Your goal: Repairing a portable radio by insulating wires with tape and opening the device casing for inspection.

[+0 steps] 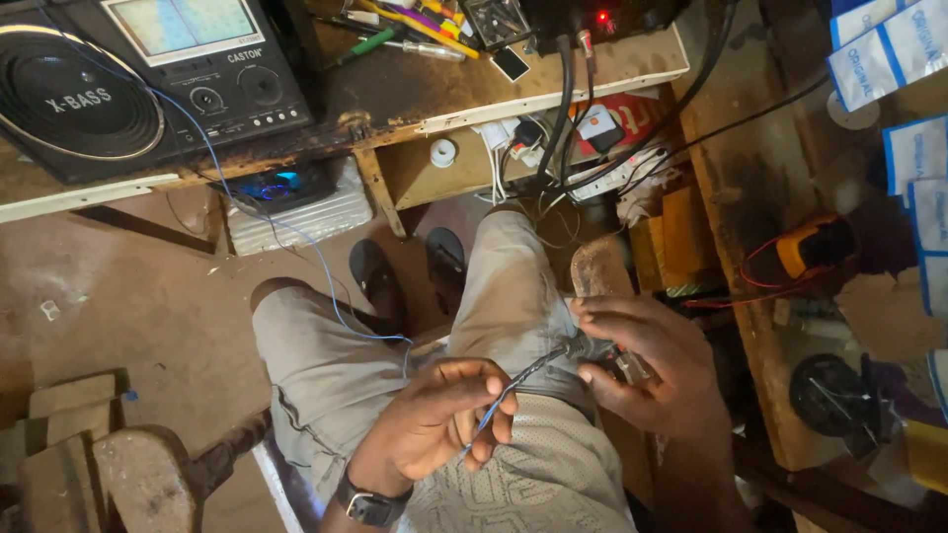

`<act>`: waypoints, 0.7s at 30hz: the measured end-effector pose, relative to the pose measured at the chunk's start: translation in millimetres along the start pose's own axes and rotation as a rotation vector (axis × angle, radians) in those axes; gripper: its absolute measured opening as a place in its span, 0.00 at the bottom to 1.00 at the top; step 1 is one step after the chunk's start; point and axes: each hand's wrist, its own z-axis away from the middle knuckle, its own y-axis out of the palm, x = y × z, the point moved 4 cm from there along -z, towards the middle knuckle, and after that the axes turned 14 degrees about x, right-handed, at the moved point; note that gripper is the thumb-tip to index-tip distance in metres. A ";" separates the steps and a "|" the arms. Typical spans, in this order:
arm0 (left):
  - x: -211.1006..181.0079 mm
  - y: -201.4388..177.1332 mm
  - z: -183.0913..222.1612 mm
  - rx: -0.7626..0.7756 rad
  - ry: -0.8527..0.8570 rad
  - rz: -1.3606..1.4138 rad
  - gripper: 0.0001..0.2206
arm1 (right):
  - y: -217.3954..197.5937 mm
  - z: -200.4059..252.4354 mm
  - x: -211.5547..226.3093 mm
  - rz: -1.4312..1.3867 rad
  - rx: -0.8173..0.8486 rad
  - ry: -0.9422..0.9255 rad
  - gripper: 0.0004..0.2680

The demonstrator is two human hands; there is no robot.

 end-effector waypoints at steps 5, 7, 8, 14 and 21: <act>-5.6 4.4 2.5 -0.122 0.054 -0.213 0.12 | -0.2 -0.1 -3.3 0.012 0.032 -0.036 0.16; -5.9 5.5 2.6 -0.154 0.082 -0.281 0.11 | -0.3 -0.8 -3.4 0.011 0.036 -0.042 0.16; -7.1 5.9 3.0 -0.187 0.111 -0.350 0.11 | -0.3 -1.3 -3.5 0.009 0.039 -0.049 0.15; -27.2 32.3 17.5 -0.274 0.406 -1.012 0.10 | 0.9 -7.3 -0.7 0.055 0.047 0.000 0.14; -22.0 32.5 21.0 -0.264 0.428 -0.928 0.17 | 1.5 -4.0 -4.5 0.044 0.045 0.018 0.16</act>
